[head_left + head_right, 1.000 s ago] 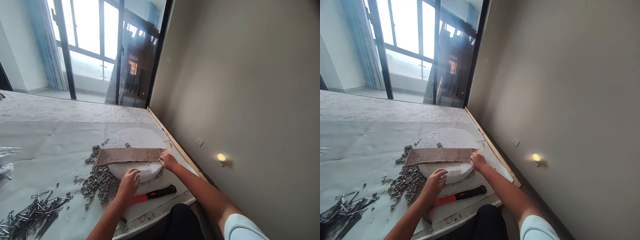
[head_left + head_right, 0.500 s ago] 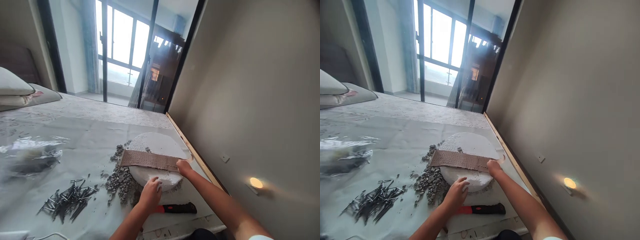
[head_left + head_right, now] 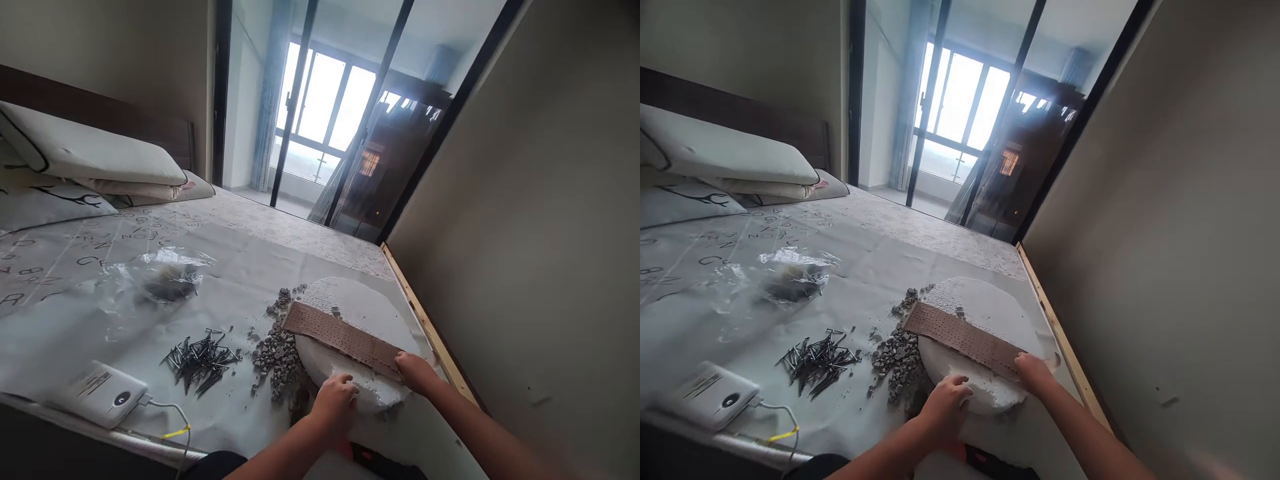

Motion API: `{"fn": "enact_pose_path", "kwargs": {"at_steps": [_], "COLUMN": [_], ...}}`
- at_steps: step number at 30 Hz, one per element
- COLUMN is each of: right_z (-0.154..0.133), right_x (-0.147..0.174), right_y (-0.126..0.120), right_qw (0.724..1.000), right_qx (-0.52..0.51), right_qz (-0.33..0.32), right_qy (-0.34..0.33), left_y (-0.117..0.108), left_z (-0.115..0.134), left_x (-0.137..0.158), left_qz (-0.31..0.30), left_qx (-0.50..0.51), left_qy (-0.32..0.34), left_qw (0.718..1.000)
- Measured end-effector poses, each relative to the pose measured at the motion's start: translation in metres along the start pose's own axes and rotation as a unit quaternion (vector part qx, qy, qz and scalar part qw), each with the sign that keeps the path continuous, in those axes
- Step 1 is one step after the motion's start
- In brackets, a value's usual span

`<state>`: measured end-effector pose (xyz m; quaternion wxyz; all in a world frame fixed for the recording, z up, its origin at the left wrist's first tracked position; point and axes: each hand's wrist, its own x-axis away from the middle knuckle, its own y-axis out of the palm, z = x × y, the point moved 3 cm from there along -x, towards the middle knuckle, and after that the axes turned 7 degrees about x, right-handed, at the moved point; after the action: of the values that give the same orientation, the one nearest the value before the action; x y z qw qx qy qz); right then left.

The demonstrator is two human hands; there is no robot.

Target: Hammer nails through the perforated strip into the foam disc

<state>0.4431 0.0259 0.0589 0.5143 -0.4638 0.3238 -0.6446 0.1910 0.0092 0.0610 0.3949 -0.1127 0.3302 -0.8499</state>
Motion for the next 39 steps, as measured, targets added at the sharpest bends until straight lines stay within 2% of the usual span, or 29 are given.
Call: {"fn": "enact_pose_path", "kwargs": {"at_steps": [8,19,25,29,34,39], "right_z": [0.0,0.016,0.023,0.026,0.027,0.032], "right_x": [-0.001,-0.012,-0.007,-0.007,-0.012,-0.009], "right_y": [0.021,0.059,0.053,0.052,0.052,0.042], "right_qw": [0.998,0.998,0.996,0.994,0.994,0.991], "right_qx": [0.001,-0.046,-0.071,-0.09,-0.083,-0.09], "right_qz": [0.001,-0.014,-0.01,-0.032,-0.033,-0.038], "right_qy": [-0.058,-0.044,-0.047,-0.057,-0.068,-0.095], "left_y": [0.012,0.018,0.018,0.019,0.02,0.021], "left_z": [0.0,-0.001,0.002,0.003,-0.002,-0.009], "left_x": [-0.001,-0.001,-0.001,-0.002,-0.005,-0.009], "left_qz": [0.029,0.052,0.039,0.027,0.04,0.047], "left_qx": [0.018,0.013,-0.007,-0.018,-0.028,-0.035], "left_qy": [0.021,0.044,0.065,0.067,0.069,0.065], "left_qw": [0.999,0.998,0.997,0.997,0.996,0.996]}}
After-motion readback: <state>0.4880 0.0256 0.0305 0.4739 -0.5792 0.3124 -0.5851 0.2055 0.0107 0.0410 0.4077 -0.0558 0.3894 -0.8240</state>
